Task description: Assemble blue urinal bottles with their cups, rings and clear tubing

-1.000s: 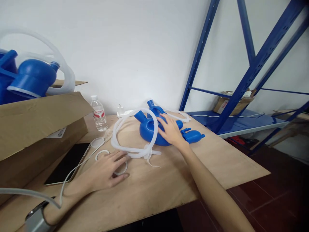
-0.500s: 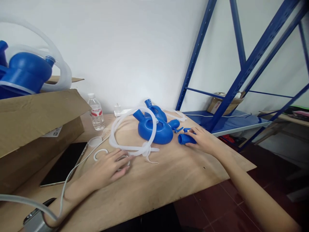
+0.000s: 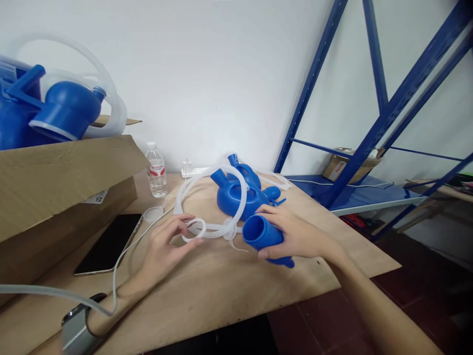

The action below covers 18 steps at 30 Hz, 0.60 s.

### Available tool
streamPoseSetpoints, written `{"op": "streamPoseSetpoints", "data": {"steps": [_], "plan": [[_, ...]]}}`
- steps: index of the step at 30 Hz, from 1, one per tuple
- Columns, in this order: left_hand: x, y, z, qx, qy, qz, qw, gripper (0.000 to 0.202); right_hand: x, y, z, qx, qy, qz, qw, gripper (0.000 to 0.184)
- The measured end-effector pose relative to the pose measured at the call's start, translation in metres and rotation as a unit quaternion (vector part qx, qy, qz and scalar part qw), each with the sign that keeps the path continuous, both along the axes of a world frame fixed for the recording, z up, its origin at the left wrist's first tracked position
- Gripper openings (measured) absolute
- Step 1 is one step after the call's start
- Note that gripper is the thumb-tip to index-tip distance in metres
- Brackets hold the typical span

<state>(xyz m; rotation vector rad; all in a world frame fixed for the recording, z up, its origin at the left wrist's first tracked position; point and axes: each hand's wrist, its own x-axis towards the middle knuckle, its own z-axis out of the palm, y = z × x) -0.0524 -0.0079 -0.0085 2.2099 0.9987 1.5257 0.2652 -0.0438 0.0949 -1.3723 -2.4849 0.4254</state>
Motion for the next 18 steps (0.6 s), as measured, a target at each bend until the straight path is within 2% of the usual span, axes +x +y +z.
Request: {"op": "streamPoseSetpoints", "data": {"steps": [1,3,7,9,11,13,16,18], "plan": [[0.001,0.000,0.001,-0.027,-0.035,0.003,0.999,0.032,-0.018,0.000,0.003,-0.029,0.034,0.038,0.998,0.047],[0.002,-0.001,0.002,-0.069,-0.099,0.000,0.993,0.032,-0.049,0.008,-0.002,-0.066,0.070,0.060,0.994,0.046],[0.005,-0.006,-0.001,-0.075,-0.166,-0.025,0.983,0.016,-0.091,0.039,-0.032,-0.117,0.169,0.065,0.977,0.053],[0.006,-0.008,-0.003,-0.065,-0.142,-0.024,0.987,0.025,-0.104,0.050,-0.049,-0.109,0.221,0.088,0.965,0.060],[0.006,-0.009,-0.005,-0.064,-0.077,-0.006,0.995,0.037,-0.113,0.054,-0.065,-0.101,0.271,0.108,0.951,0.072],[0.005,-0.009,-0.006,-0.075,-0.018,0.004,0.997,0.042,-0.119,0.052,-0.079,-0.110,0.312,0.095,0.939,0.082],[0.003,-0.006,-0.004,-0.085,0.020,-0.018,0.996,0.045,-0.123,0.048,-0.096,-0.117,0.349,0.059,0.928,0.097],[0.002,-0.004,-0.003,-0.072,0.032,-0.044,0.996,0.044,-0.124,0.047,-0.103,-0.101,0.367,0.073,0.922,0.103]]}}
